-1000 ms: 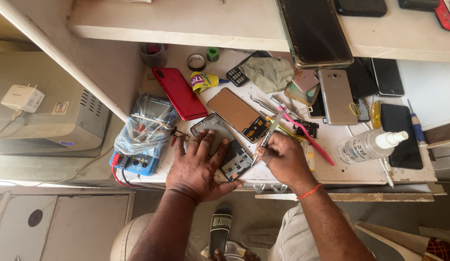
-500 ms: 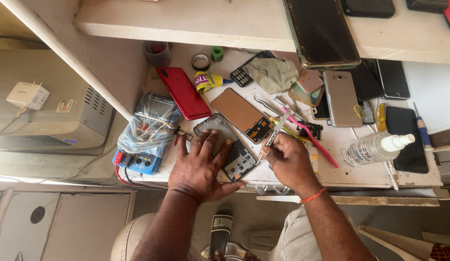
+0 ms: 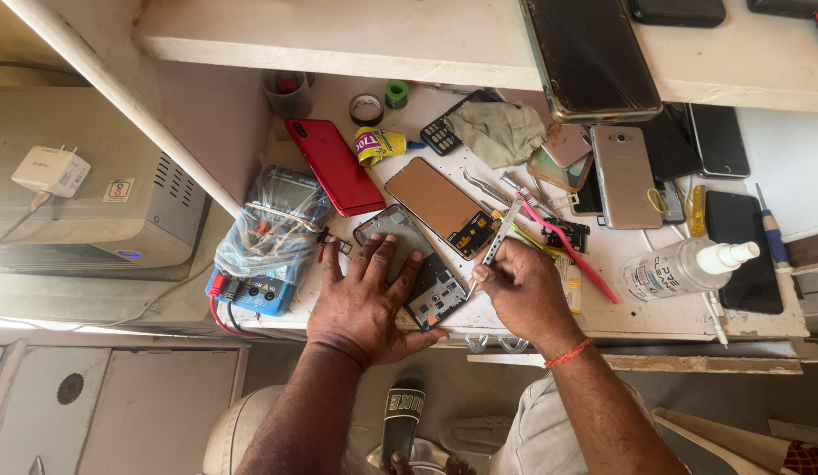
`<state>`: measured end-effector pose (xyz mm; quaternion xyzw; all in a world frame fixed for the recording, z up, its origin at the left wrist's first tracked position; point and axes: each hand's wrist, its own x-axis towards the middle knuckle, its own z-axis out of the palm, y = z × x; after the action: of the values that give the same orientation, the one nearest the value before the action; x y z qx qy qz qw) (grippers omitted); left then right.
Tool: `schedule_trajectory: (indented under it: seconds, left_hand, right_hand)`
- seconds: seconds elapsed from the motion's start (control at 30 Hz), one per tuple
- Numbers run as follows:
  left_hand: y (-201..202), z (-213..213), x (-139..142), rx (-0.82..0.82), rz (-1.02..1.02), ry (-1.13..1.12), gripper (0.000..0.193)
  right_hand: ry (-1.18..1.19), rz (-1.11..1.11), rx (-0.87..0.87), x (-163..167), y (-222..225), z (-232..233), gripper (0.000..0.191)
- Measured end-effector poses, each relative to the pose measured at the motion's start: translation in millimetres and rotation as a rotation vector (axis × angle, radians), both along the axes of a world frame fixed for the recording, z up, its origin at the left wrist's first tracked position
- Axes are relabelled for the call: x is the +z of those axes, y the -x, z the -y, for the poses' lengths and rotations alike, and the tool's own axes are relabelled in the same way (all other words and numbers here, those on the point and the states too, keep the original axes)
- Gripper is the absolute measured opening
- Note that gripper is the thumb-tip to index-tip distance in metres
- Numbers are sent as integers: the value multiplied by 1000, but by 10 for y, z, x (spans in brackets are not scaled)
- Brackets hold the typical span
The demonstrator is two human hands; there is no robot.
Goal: The person works on a disassembled smartphone lying on a cluttered repair bench, holding the frame steady with one hand while using a small hand tool with the other to pry and manipulate components inside the phone. They continue working on the phone's internal parts throughout the clip.
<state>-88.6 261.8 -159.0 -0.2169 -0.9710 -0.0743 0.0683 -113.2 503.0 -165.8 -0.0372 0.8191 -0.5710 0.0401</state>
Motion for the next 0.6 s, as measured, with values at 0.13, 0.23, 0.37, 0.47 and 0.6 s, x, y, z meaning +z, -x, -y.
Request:
schedule_trajectory:
  seconds: [0.13,0.23,0.37,0.47,0.6]
  left_hand:
    - [-1,10,16,-4,1,0,110]
    - [-8,9,26,-2,3,6,111]
    - [-5,1,38,11,10,-6,111]
    - [-7,6,48,11,28,-2,111]
    - [-7,3,54,10,28,-3,112]
  right_hand:
    - [-12,-8,-18,24,-13,26,2]
    - [-25,3,-40,28,-9,40,1]
    - [-30,14,-46,17,3,28,1]
    - [9,38,-42,2,9,15,1]
    - [46,36,-36,-34,5,8,1]
